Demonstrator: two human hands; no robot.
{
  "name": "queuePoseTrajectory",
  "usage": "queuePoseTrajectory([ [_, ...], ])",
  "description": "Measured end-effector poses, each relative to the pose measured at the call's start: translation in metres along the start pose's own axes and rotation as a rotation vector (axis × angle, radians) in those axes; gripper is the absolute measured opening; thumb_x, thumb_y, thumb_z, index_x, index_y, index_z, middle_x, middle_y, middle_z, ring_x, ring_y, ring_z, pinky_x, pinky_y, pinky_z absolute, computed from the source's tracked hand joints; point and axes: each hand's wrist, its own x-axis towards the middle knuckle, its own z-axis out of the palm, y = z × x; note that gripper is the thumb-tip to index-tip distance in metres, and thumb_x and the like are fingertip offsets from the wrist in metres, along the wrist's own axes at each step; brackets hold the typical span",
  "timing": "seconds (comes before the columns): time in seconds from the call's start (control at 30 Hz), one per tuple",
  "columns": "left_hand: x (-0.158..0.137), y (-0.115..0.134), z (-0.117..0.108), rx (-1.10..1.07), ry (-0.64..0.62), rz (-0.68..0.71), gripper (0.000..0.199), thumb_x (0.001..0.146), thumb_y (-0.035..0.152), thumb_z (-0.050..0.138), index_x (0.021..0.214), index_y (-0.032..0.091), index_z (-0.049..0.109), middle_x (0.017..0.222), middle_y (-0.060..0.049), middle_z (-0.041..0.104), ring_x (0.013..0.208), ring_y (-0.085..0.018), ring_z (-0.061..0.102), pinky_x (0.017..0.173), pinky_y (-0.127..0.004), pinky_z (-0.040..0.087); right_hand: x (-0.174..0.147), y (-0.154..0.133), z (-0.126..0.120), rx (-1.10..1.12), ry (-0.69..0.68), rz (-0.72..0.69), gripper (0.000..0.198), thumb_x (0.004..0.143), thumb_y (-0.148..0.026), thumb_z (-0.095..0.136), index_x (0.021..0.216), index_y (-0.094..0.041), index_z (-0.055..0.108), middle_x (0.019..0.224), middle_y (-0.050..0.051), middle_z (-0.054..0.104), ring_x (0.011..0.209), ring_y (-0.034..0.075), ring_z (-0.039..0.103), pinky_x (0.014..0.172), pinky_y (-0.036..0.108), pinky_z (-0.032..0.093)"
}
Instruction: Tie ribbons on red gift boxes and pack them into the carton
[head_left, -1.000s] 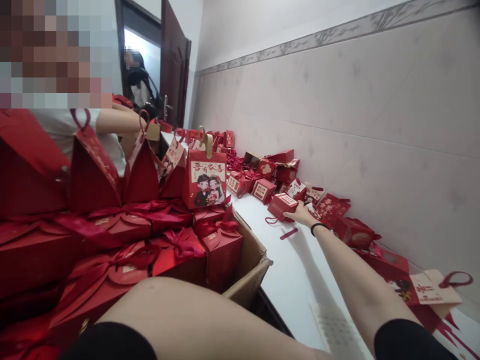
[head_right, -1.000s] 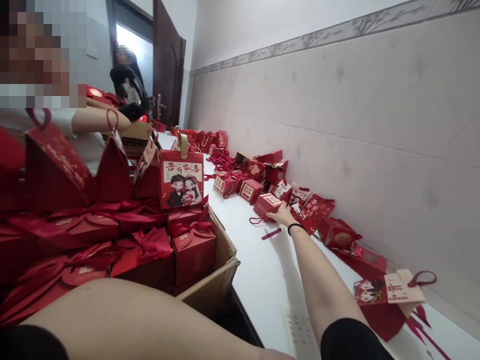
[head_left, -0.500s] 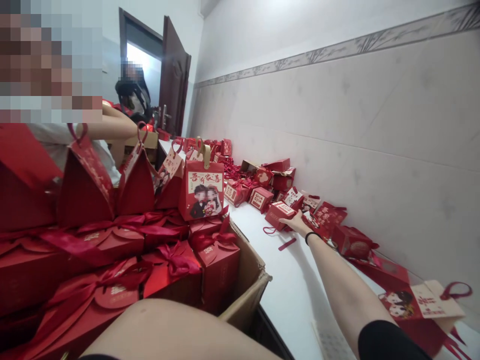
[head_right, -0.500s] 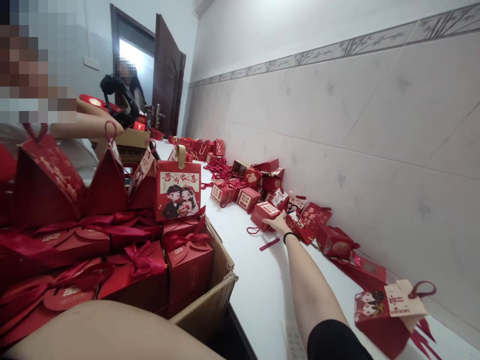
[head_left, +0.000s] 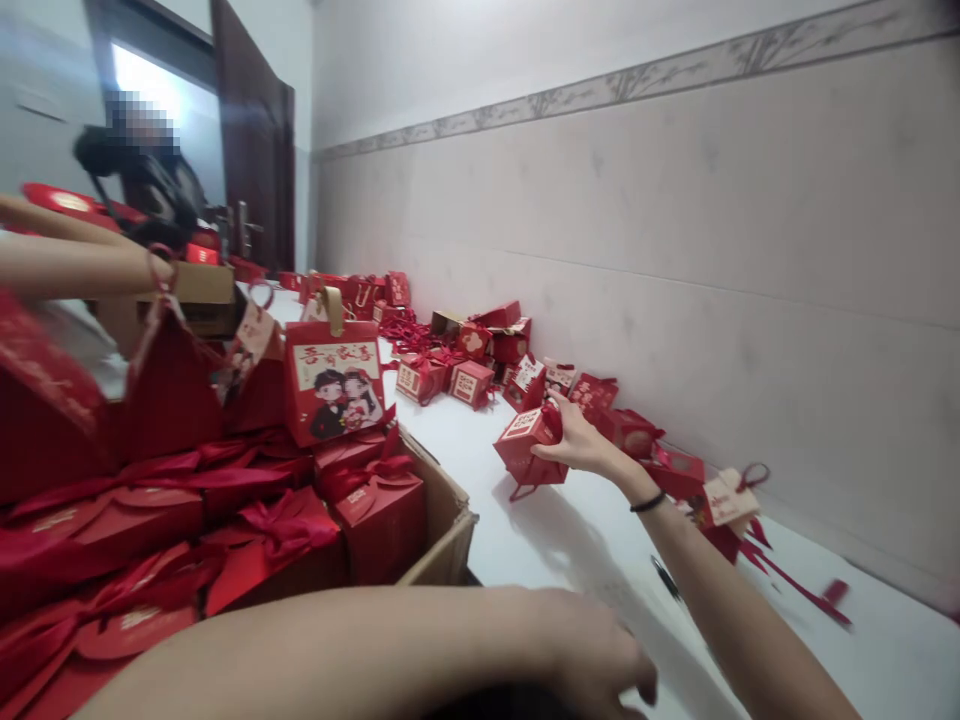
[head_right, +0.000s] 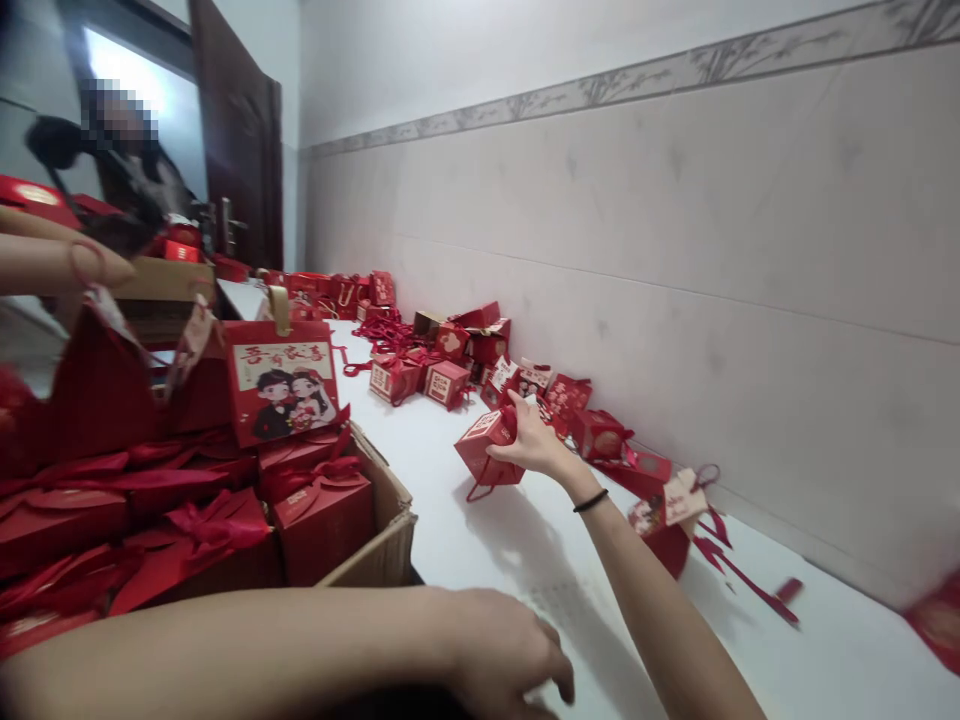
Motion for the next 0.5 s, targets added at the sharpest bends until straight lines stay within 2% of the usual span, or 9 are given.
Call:
queuePoseTrajectory([
  [0.1, -0.011, 0.006, -0.011, -0.088, 0.093, -0.135, 0.036, 0.078, 0.034, 0.049, 0.109, 0.017, 0.059, 0.101, -0.009, 0.066, 0.089, -0.023, 0.063, 0.069, -0.031, 0.049, -0.053, -0.013, -0.027, -0.158, -0.02, -0.025, 0.089, 0.067, -0.038, 0.069, 0.139, -0.018, 0.023, 0.13, 0.017, 0.04, 0.118, 0.034, 0.039, 0.095, 0.048, 0.035],
  [0.2, -0.016, 0.008, -0.013, -0.063, 0.165, -0.197, 0.028, 0.076, 0.028, 0.048, 0.098, 0.016, 0.062, 0.096, -0.009, 0.066, 0.085, -0.023, 0.063, 0.071, -0.032, 0.049, -0.09, -0.015, -0.041, -0.044, -0.036, -0.018, 0.08, 0.074, -0.043, 0.065, 0.138, -0.018, 0.025, 0.123, 0.014, 0.048, 0.112, 0.028, 0.047, 0.091, 0.041, 0.042],
  [0.27, -0.018, 0.007, -0.015, -0.01, 0.203, -0.239, 0.022, 0.077, 0.026, 0.047, 0.089, 0.016, 0.063, 0.089, -0.008, 0.066, 0.079, -0.023, 0.063, 0.07, -0.032, 0.049, -0.104, -0.01, -0.049, 0.017, 0.038, 0.002, 0.064, 0.08, -0.043, 0.059, 0.133, -0.018, 0.033, 0.118, 0.012, 0.053, 0.108, 0.025, 0.051, 0.089, 0.038, 0.044],
  [0.33, -0.019, 0.003, -0.019, 0.012, 0.248, -0.303, 0.019, 0.077, 0.024, 0.045, 0.083, 0.016, 0.06, 0.084, -0.007, 0.065, 0.075, -0.021, 0.062, 0.068, -0.031, 0.048, -0.114, -0.004, -0.061, -0.031, 0.122, 0.012, 0.043, 0.082, -0.036, 0.056, 0.12, -0.017, 0.048, 0.111, 0.011, 0.057, 0.102, 0.024, 0.055, 0.087, 0.039, 0.046],
  [0.4, -0.02, -0.002, -0.023, -0.005, 0.326, -0.387, 0.016, 0.078, 0.025, 0.043, 0.081, 0.017, 0.057, 0.082, -0.006, 0.063, 0.074, -0.02, 0.061, 0.067, -0.031, 0.048, -0.122, -0.003, -0.077, -0.09, 0.117, 0.006, 0.024, 0.083, -0.03, 0.056, 0.102, -0.016, 0.059, 0.1, 0.009, 0.062, 0.09, 0.023, 0.06, 0.081, 0.037, 0.049],
  [0.5, -0.021, -0.013, -0.025, -0.068, 0.456, -0.488, 0.017, 0.08, 0.029, 0.043, 0.085, 0.016, 0.053, 0.086, -0.006, 0.06, 0.077, -0.02, 0.059, 0.07, -0.033, 0.048, -0.142, -0.017, -0.104, -0.032, 0.137, -0.068, 0.015, 0.085, -0.03, 0.054, 0.089, -0.018, 0.063, 0.085, 0.004, 0.065, 0.076, 0.019, 0.062, 0.07, 0.031, 0.051],
])
